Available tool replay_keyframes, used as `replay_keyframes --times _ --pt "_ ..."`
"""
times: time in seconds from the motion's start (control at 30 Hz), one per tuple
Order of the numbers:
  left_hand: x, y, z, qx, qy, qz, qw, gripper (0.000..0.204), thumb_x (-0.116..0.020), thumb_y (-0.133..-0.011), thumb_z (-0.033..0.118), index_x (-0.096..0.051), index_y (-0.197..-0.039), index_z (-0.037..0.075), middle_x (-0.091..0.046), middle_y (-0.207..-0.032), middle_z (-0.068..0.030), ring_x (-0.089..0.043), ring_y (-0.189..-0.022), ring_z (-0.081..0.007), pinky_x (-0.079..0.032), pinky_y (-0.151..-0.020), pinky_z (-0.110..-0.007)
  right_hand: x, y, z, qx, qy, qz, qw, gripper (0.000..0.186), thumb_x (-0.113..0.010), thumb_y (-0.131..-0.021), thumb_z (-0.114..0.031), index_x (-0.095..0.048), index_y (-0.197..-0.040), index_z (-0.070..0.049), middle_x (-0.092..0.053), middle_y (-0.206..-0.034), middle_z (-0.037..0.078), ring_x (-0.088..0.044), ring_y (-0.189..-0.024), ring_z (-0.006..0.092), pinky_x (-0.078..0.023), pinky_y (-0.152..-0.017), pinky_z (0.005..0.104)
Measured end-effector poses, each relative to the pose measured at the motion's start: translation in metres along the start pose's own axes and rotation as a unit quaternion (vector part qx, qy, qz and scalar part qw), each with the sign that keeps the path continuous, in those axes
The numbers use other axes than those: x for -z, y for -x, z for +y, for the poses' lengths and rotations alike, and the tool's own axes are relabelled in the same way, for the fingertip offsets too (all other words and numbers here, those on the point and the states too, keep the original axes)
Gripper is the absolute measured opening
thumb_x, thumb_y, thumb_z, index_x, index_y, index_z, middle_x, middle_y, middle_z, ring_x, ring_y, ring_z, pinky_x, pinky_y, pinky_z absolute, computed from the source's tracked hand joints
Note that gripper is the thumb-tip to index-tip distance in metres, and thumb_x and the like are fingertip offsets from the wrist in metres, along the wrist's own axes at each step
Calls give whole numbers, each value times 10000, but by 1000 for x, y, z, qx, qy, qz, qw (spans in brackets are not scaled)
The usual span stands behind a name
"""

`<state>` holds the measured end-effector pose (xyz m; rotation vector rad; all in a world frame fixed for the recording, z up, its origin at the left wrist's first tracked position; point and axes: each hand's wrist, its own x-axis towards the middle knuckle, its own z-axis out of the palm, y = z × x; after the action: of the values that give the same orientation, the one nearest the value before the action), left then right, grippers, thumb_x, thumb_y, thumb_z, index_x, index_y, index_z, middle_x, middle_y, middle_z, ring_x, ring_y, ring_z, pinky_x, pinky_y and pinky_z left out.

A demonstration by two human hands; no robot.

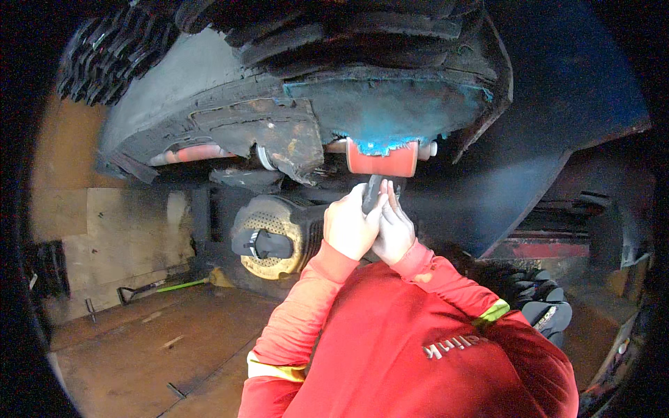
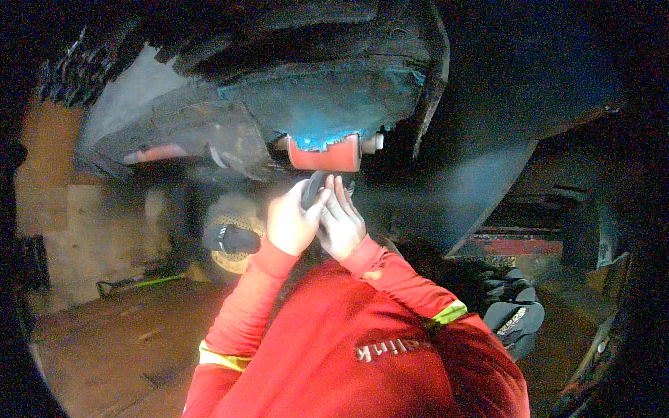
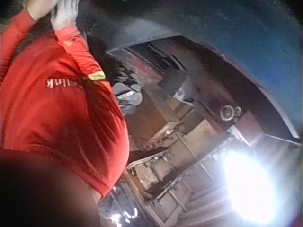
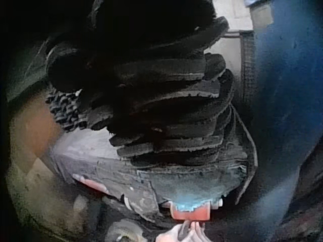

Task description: The person repeatedly presses the soles of flip-flops against a rotating grinding wheel to smooth or shape them. After each sandal, they place it on a growing stack on the workbench and pick up the next one. The process continues for multiple sandals in a repetitive cycle.

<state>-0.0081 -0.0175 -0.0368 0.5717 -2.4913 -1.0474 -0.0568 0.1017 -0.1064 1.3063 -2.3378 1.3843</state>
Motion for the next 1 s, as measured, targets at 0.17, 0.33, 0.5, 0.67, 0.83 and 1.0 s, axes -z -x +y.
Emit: replay_keyframes --times 0.17,0.33,0.5,0.67,0.83,1.0 --pt "16 11 25 59 -37 -22 997 389 -709 -944 238 -647 -1260 20 -726 -1029 -230 -741 -943 -352 -577 -776 -399 7 -5 7 97 6 -8 995 533 -735 -749 -117 -620 -1220 104 -479 -1455 369 -456 -1385 521 -420 -1126 577" --pt "10 42 10 35 -9 67 997 444 -735 -923 152 -615 -1322 -1 -713 -1097 -242 -732 -1004 -354 -570 -840 -396 -7 7 23 172 23 -26 984 479 -741 -777 -137 -626 -1190 76 -458 -1482 345 -446 -1389 522 -420 -1106 627" --pt "26 56 -14 -12 -33 87 996 520 -776 -885 133 -599 -1352 -13 -705 -1201 -219 -721 -1050 -346 -566 -888 -383 1 24 27 -145 -395 -70 904 835 -734 -919 -213 -226 -1581 -178 -382 -1542 279 -424 -1415 460 -403 -1153 481" --pt "60 46 17 -24 -27 22 999 485 -736 -897 84 -593 -1343 -43 -670 -1253 -240 -675 -1136 -369 -522 -986 -409 -17 -12 43 -441 -712 -141 528 942 -664 -984 -264 20 -1608 -437 -489 -1472 241 -512 -1366 372 -506 -1034 533" --pt "62 12 36 -42 -66 7 997 473 -713 -912 98 -570 -1343 -35 -666 -1157 -282 -684 -1025 -432 -559 -881 -449 -31 -30 60 -404 -758 -130 496 689 -628 -1003 -194 -230 -1565 -222 -571 -1360 178 -643 -1187 359 -591 -935 525" --pt "35 -6 42 64 -45 -57 995 388 -672 -952 127 -602 -1307 -10 -711 -1090 -229 -726 -972 -366 -577 -843 -423 -2 -26 69 -515 -698 -114 486 592 -619 -1016 -198 -301 -1515 -193 -574 -1336 163 -678 -1104 380 -615 -890 520"
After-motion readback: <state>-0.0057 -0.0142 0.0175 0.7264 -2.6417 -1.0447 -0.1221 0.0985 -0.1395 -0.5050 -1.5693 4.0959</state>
